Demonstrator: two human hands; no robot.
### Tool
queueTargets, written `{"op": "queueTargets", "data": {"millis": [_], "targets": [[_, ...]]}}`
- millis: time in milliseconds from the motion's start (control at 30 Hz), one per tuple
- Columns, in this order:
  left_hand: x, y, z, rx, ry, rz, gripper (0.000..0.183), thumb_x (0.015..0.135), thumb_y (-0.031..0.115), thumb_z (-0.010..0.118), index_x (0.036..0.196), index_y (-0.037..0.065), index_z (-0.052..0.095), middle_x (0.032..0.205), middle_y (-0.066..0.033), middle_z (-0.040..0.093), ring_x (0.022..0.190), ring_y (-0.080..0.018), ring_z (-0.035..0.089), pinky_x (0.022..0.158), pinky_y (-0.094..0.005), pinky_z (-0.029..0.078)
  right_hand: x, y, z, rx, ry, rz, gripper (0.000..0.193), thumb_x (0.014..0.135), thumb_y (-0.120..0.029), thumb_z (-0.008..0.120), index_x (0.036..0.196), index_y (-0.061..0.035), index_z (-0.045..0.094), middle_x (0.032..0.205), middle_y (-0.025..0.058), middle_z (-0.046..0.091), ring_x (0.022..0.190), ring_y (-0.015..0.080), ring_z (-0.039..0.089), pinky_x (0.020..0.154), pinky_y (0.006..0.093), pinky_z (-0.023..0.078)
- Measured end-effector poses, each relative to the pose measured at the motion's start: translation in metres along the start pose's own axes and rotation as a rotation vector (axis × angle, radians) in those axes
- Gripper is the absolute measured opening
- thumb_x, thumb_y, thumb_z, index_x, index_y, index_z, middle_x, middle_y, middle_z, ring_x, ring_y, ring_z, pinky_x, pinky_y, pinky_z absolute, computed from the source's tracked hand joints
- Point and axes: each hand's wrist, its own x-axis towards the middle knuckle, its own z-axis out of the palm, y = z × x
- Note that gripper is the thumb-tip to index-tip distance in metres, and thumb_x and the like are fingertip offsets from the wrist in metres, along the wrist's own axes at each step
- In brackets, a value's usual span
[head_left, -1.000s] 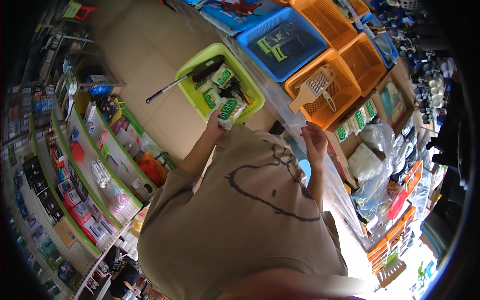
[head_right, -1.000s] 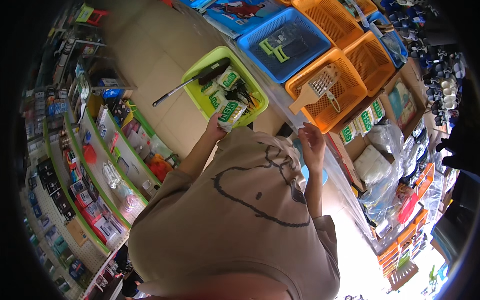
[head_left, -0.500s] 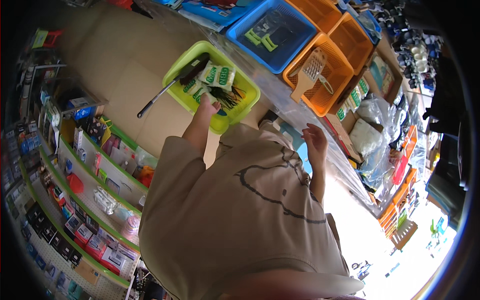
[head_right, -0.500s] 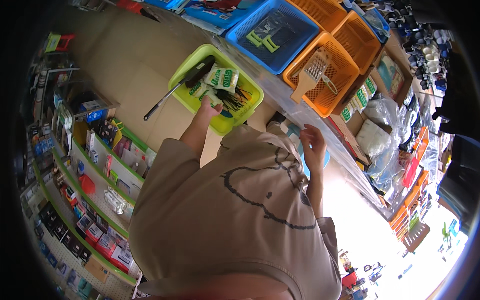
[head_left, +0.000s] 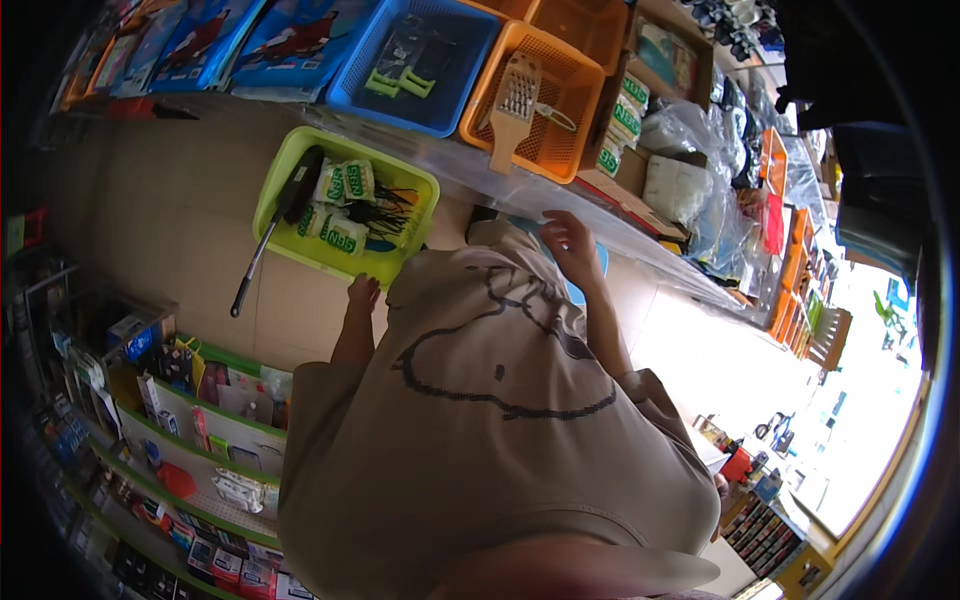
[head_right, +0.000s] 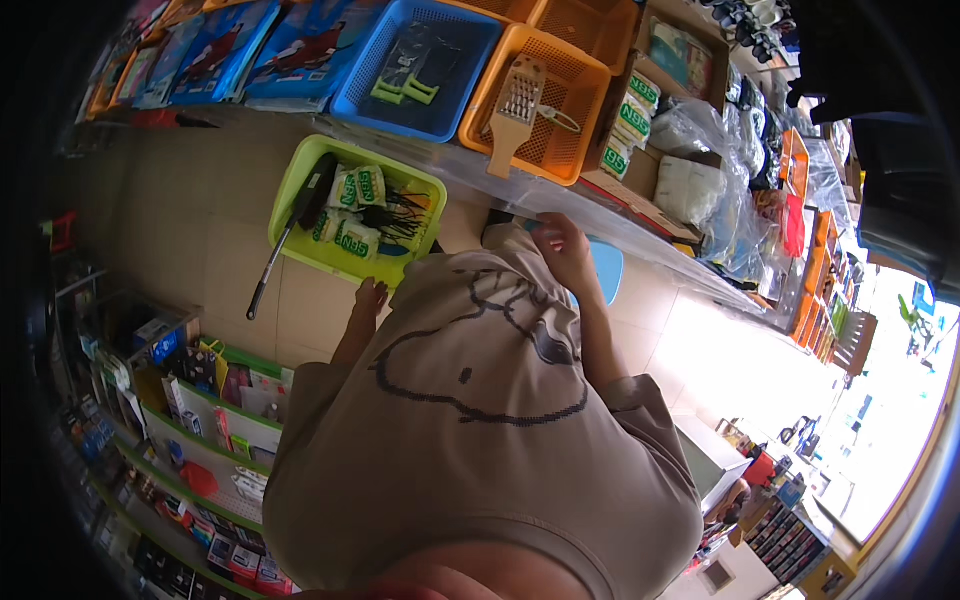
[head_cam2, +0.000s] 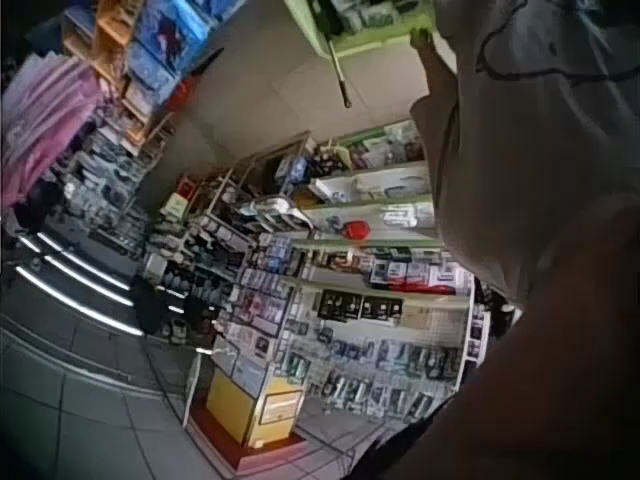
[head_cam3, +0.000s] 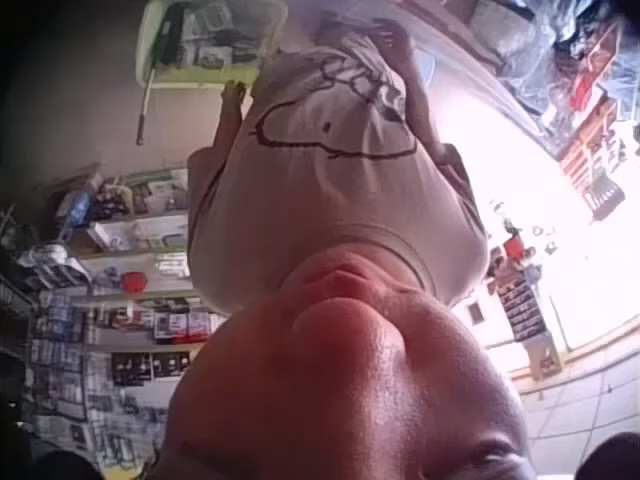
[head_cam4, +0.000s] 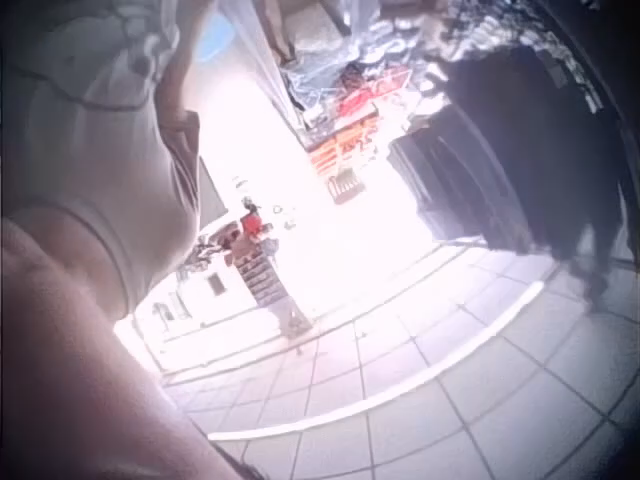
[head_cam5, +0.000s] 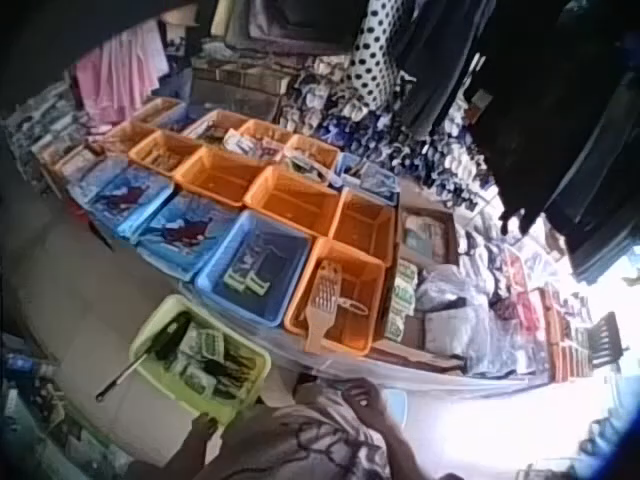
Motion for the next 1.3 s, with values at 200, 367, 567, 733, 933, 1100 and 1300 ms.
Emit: {"op": "queueTargets", "data": {"millis": [200,367,567,733,933,1100,1300], "targets": [[-0.015,-0.007,-0.041,0.130,0.050,0.039,0.046,0.096,0.029,0.054,0.134,0.004,0.049,0.120,-0.0124,0.062,0.101,-0.0248,0.062,0.090,-0.0379,0.051,0.041,0.087,-0.042,-0.007,0.359,0.150,0.024,0.086,-0.019,0.067,0.104,-0.0040,0.068,0.086,0.0108,0.071,0.076,0.0199,0.068,0.069,0.0337,0.053],[-0.025,0.014,-0.038,0.212,0.070,0.141,0.044,0.096,0.027,0.053,0.133,0.003,0.051,0.118,-0.0119,0.062,0.100,-0.0241,0.061,0.091,-0.0386,0.049,0.105,0.159,-0.100,-0.521,0.711,-0.032,0.029,0.086,-0.025,0.060,0.105,-0.0054,0.070,0.089,0.0156,0.069,0.083,0.0316,0.067,0.077,0.0409,0.052],[-0.058,0.040,0.003,0.310,0.034,0.256,0.047,0.095,0.031,0.056,0.131,0.001,0.051,0.115,-0.0129,0.062,0.098,-0.0226,0.061,0.089,-0.0383,0.049,0.200,0.213,-0.142,-0.601,0.509,0.349,0.041,0.081,-0.029,0.060,0.111,-0.0031,0.068,0.107,0.0233,0.066,0.106,0.0372,0.062,0.094,0.0438,0.048],[-0.116,0.046,0.044,0.253,-0.058,0.424,0.047,0.095,0.032,0.058,0.130,0.002,0.048,0.115,-0.0149,0.063,0.097,-0.0219,0.063,0.084,-0.0343,0.051,0.243,0.256,-0.147,-0.616,0.193,0.558,0.053,0.075,-0.033,0.063,0.118,-0.0013,0.066,0.122,0.0209,0.064,0.117,0.0333,0.060,0.097,0.0419,0.048],[-0.154,0.049,0.080,0.257,-0.012,0.467,0.035,0.096,0.026,0.059,0.123,0.006,0.054,0.108,-0.0131,0.066,0.093,-0.0207,0.064,0.079,-0.0327,0.050,0.287,0.338,-0.164,-0.499,0.125,0.681,0.049,0.070,-0.035,0.070,0.097,0.0054,0.069,0.091,0.0185,0.069,0.087,0.0287,0.068,0.070,0.0410,0.054],[-0.158,0.042,0.074,0.208,-0.005,0.513,0.031,0.095,0.025,0.059,0.121,0.007,0.056,0.108,-0.0125,0.066,0.093,-0.0205,0.064,0.080,-0.0327,0.050,0.289,0.322,-0.148,0.113,0.286,0.724,0.066,0.066,-0.026,0.079,0.118,0.0104,0.060,0.110,0.0178,0.067,0.100,0.0258,0.066,0.083,0.0371,0.052],[-0.159,0.046,0.079,0.143,-0.009,0.518,0.031,0.098,0.027,0.055,0.122,0.007,0.056,0.109,-0.0095,0.065,0.098,-0.0194,0.063,0.086,-0.0331,0.049,0.264,0.275,-0.144,0.029,0.304,0.741,0.062,0.064,-0.037,0.085,0.109,0.0017,0.067,0.098,0.0107,0.070,0.079,0.0217,0.065,0.068,0.0352,0.053]]}}
